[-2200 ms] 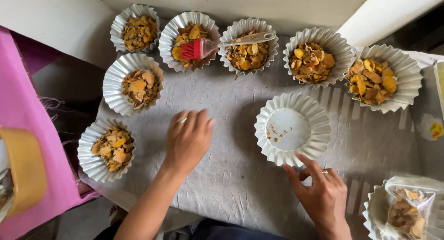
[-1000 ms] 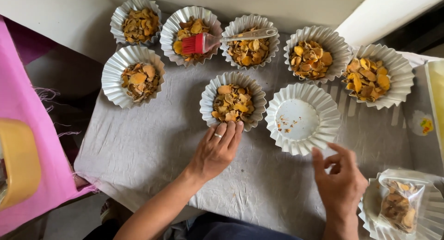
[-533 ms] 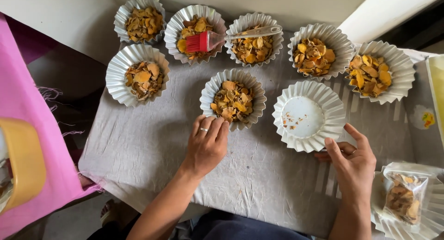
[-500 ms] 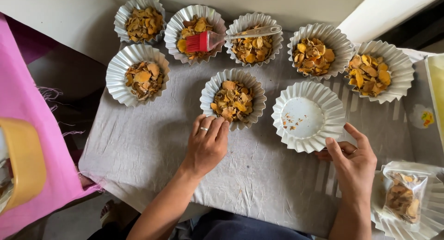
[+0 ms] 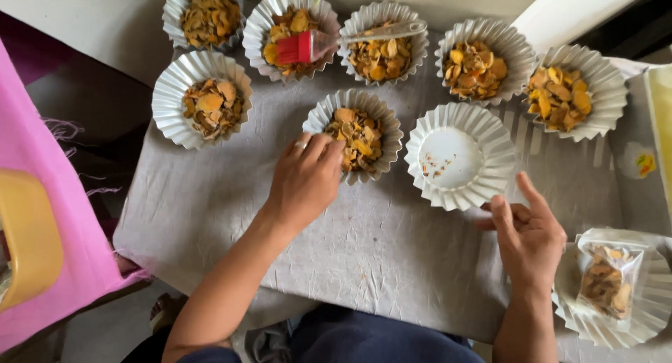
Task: Sorting and packaging dried tea leaves into small bags and arranging them in paper liners using a brush.
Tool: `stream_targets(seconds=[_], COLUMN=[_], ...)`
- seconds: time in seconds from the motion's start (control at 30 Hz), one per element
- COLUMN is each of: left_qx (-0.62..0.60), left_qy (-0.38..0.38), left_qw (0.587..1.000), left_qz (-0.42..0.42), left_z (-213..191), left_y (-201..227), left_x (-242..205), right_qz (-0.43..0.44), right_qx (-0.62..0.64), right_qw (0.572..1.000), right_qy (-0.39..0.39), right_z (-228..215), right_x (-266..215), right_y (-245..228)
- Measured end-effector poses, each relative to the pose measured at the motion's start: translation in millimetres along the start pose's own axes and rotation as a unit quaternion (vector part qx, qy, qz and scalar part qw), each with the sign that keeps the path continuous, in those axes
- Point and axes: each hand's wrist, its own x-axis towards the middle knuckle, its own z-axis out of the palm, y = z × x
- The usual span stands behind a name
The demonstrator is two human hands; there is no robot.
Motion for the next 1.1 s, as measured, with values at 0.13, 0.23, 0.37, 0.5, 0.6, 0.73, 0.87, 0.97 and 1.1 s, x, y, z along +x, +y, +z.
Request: stream_targets(seconds=[0.13,0.23,0.37,0.5,0.6,0.73,0.87,0.97,1.1], left_qx=[0.022,0.014,-0.014,0.06,0.009,0.009,0.068,0.097,0.024], left_qy=[-0.024,-0.037,-0.094,-0.093,-0.236,-0.25,-0.157,-0.107,-0.2], left_qw=[0.999,0.999,0.994,0.986,0.959,0.955,0.979,0.988,0.974], left_qz=[0.01,0.03,-0.052,-0.128,-0.156,-0.159,-0.113,-0.062,-0.106], left_z=[12.9,19.0,19.0,46.9,36.6,53.3,68.1,71.0,58.9], left_y=[-6.9,-10.7,-26.2,-77.6,-84.8,-95.7,-104.7,-108.6,-103.6], left_x=[25.4,45.5,79.0,127.5,148.3,155.4,143.9,136.3,136.2], right_qz=[-0.08,-0.169,-0.229,-0.265,-0.282,-0.276,-0.29,-0.334,-0.357], right_qx=[0.003,0.004,-0.035,-0.011,-0.035,-0.055,-0.054,-0.045,-0.054], right_qw=[0.993,0.982,0.972,0.964,0.958,0.959,0.955,0.941,0.929], right_qy=[0.083,0.085,0.038,0.026,0.037,0.032,0.014,-0.021,-0.08], right_z=[2.1,-3.4,-1.2,10.1,17.2,14.8,14.4,17.9,21.2], right_x=[-7.3,-9.4,-11.3,-9.8,-11.5,-9.9,-4.1,-0.1,4.6], right_y=[25.8,38.6,28.5,3.5,4.8,11.1,-0.4,-15.5,-31.2])
